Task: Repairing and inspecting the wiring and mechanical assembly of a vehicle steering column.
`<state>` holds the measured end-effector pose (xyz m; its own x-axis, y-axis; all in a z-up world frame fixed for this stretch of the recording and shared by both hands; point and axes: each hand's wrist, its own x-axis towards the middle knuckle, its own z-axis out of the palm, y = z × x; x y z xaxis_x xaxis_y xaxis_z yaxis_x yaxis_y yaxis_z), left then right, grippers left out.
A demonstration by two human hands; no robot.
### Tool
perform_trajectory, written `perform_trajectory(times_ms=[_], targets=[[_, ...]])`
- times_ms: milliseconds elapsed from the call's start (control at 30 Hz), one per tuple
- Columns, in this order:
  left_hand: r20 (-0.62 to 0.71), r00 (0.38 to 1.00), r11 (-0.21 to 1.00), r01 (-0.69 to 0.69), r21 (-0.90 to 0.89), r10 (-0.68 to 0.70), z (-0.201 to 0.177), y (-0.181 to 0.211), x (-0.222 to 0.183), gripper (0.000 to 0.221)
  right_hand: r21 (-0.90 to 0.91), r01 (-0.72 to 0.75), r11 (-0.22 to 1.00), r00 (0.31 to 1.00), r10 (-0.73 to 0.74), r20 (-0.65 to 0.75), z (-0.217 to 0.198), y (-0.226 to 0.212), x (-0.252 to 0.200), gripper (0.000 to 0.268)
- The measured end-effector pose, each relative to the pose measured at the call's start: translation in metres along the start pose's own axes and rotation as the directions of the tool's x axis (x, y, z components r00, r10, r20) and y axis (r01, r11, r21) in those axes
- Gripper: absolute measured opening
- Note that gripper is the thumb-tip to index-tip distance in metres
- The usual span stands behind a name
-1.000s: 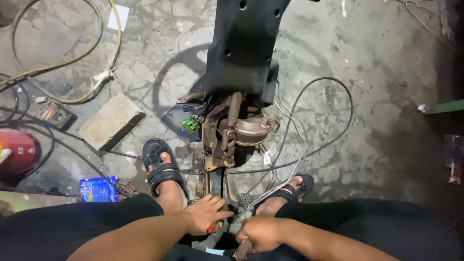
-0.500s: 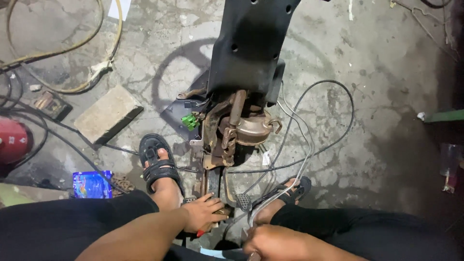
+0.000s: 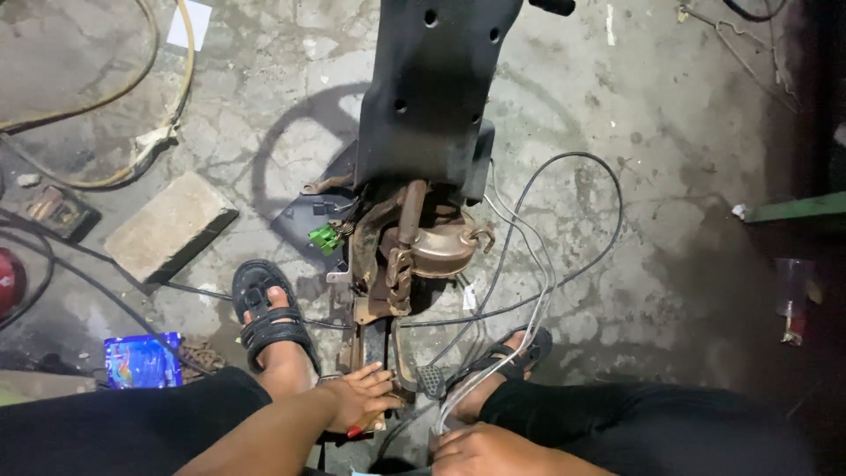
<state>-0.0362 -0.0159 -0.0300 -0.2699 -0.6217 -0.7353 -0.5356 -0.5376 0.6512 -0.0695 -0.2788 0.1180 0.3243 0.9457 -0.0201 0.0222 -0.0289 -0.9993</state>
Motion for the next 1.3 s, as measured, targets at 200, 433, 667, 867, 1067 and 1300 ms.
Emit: perform_trajectory(times_ms=[200,433,667,867,1067,1300], targets=[[-0.014,0.999,0.999,-0.034,-0.023,0.033,0.001,-0.003,0.000,0.071,0.019,0.029,0.999,0.969,-0.024,-0.247,0.002,0.005,-0.019,0.033],[0.022,0.999,0.999,-0.028,-0.026,0.028,-0.002,-0.005,0.006,0.068,0.136,0.098,0.986,0.836,-0.008,-0.548,-0.052,-0.116,0.044,0.037],[-0.110,0.990,0.990,-0.079,0.121,0.093,0.039,-0.041,0.052,0.081,-0.020,-0.161,0.987,0.694,0.099,-0.713,-0.097,-0.134,0.079,0.047],[-0.304,0.934,0.982,-0.177,0.061,0.188,0.053,-0.042,0.058,0.060,0.117,-0.265,0.957,0.551,0.250,-0.796,-0.149,-0.134,0.117,0.039],[0.008,0.997,0.987,-0.080,-0.140,0.082,0.001,-0.021,0.002,0.078,0.204,-0.021,0.979,0.534,0.183,-0.826,-0.198,-0.115,0.143,0.043],[-0.724,0.660,0.150,-0.751,-0.643,0.201,0.144,-0.085,0.118,0.081,0.237,0.208,0.949,0.350,0.154,-0.924,-0.239,-0.077,0.131,0.044]])
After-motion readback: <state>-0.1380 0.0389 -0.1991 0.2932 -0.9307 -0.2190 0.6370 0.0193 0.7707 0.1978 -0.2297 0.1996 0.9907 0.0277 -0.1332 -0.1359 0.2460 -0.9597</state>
